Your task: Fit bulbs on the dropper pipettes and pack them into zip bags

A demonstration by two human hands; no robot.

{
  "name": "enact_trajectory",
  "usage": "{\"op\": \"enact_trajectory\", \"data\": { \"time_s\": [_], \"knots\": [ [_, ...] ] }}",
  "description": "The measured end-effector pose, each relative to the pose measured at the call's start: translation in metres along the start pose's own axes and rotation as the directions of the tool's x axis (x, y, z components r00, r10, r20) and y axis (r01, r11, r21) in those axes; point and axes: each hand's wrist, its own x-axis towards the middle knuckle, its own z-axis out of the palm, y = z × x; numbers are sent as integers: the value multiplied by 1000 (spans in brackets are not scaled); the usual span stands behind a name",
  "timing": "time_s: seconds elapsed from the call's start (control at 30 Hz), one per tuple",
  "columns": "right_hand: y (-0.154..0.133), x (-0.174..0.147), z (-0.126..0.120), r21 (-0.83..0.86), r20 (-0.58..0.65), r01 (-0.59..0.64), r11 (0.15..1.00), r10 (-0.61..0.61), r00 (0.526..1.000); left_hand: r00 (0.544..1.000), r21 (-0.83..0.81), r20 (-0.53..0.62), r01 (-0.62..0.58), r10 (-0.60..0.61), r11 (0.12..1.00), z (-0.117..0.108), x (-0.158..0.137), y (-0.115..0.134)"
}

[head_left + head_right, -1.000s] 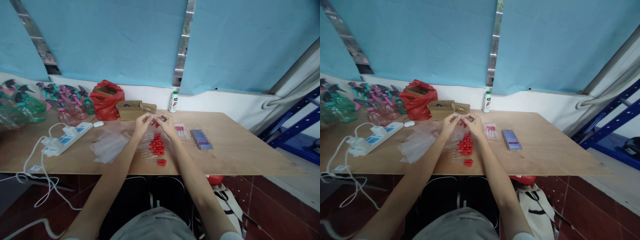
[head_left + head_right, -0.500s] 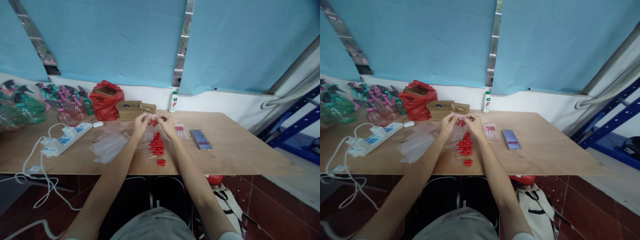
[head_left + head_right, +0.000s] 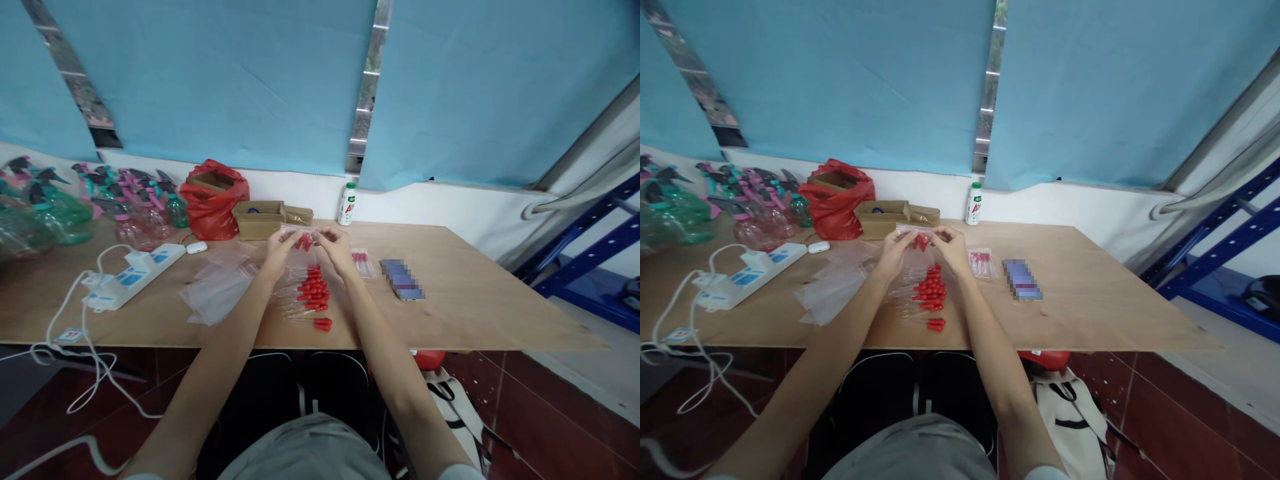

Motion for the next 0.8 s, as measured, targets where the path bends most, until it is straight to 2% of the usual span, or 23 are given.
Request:
{"op": "enact_trajectory", "data": {
  "time_s": [0.1,0.33,0.8],
  "knots": [
    [1,0,-1,-3,3,-12,1000,12,1000,1000,-12,6,18,-18,1000,-1,1,-1],
    [1,0,-5,-125,-10,27,992,-28,1000,998,0,-18,53,-53,999,0,-1,1],
    [-2,-1,-7,-101,46,-43,994,47,998,997,83,24,69,-72,994,-3,-2,1]
  ]
}}
